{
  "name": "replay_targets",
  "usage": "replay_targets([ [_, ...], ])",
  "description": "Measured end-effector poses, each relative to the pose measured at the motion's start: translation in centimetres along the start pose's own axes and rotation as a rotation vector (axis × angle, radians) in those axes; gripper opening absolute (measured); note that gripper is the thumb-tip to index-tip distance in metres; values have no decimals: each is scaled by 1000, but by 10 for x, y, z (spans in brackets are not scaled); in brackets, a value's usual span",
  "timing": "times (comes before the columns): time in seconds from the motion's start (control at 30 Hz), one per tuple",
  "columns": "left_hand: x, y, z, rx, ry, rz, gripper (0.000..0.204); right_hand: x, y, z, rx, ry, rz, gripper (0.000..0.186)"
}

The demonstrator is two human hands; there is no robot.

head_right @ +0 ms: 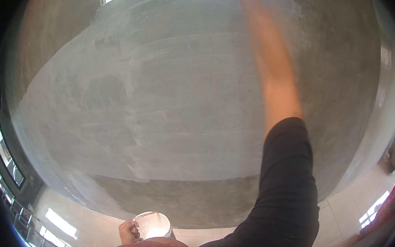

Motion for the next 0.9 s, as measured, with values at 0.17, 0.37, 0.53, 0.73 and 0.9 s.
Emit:
replay_targets([
  [0.17,1,4,-5,3,119,7,21,194,-87,21,96,330,-151,9],
  [0.37,21,30,-15,-14,207,4,22,326,-101,17,137,767,134,5],
  [0.53,20,27,-20,-72,209,49,23,269,-96,16,241,724,500,20],
  [0.73,13,26,-9,-4,179,22,22,15,-51,34,-87,222,430,31],
  [0.9,-11,-3,10,51,106,10,21,-99,18,-22,-273,-200,146,24],
])
Point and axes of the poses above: each hand's wrist, its own y-axis towards the middle knuckle, its own z-axis out of the palm, x = y × z, the point moved 6 cm from there along y, towards the middle knuckle, and after that the axes turned 10 degrees about -x, right-handed, at the moved point
